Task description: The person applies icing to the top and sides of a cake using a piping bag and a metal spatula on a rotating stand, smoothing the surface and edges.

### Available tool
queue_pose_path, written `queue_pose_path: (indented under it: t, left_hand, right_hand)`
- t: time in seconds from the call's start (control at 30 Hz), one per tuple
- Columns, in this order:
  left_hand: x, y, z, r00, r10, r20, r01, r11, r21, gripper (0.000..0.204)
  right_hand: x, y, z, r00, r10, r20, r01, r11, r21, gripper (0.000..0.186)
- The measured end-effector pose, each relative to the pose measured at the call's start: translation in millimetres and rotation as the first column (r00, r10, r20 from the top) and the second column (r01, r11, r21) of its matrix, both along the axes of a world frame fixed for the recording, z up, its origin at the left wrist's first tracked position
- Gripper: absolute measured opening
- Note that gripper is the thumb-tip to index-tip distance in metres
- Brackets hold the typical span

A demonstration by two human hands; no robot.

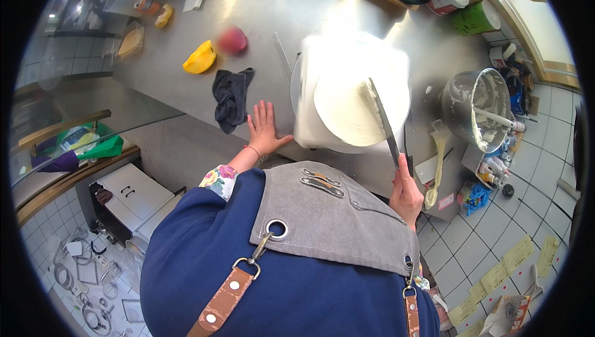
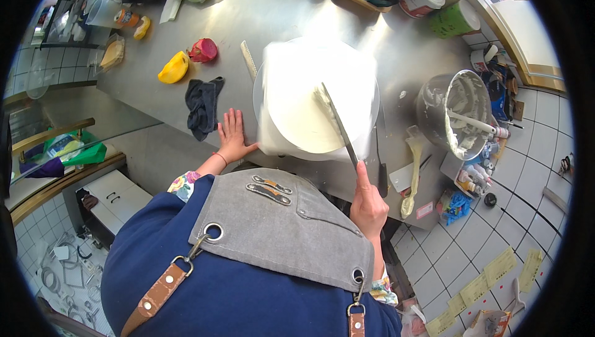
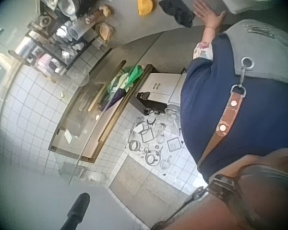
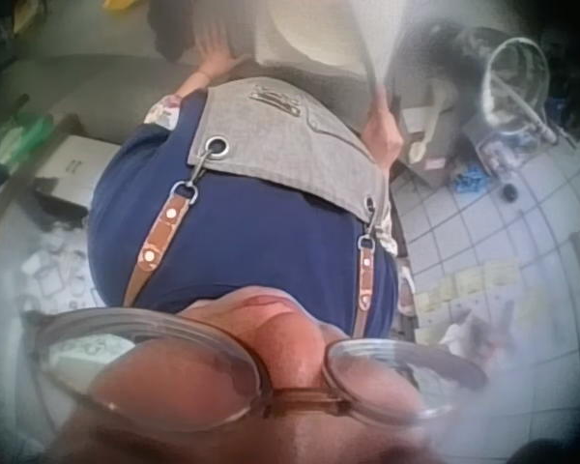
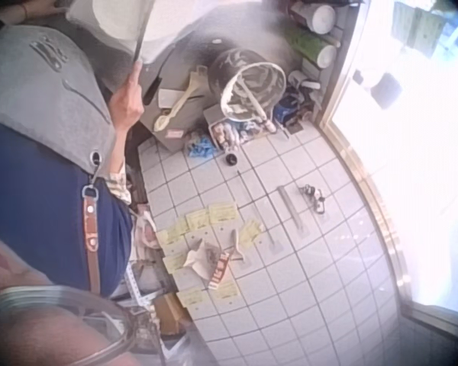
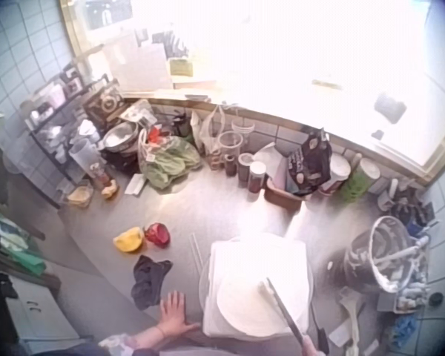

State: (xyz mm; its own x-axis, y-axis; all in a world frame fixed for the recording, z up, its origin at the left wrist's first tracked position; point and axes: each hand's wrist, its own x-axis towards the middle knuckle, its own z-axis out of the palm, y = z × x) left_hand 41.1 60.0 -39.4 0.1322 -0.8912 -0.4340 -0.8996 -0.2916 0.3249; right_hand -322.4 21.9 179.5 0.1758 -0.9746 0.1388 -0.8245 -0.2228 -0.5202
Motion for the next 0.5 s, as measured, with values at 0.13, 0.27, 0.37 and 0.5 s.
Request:
queue_pose_path:
  t: [0.13,0.27,0.37,0.5]
  left_hand:
    - [-1,-1,8,1.000,0.016,0.013,-0.015,0.999,-0.050,0.113]
    - [10,-8,6,0.933,0.179,-0.312,-0.247,0.950,-0.192,0.075]
    - [-3,-30,19,0.055,0.462,-0.885,-0.635,0.701,0.326,0.049]
    - [-5,-49,25,-0.778,0.387,-0.496,0.041,0.818,0.574,0.076]
  right_hand:
    - [6,3,0,0.999,0.031,-0.029,-0.031,1.000,-0.001,0.059]
    - [15,6,4,0.992,0.115,-0.050,-0.116,0.993,-0.012,0.061]
    - [20,15,8,0.989,0.148,0.007,-0.148,0.988,-0.038,0.062]
    - [13,24,11,0.906,-0.118,0.406,0.142,0.989,-0.029,0.044]
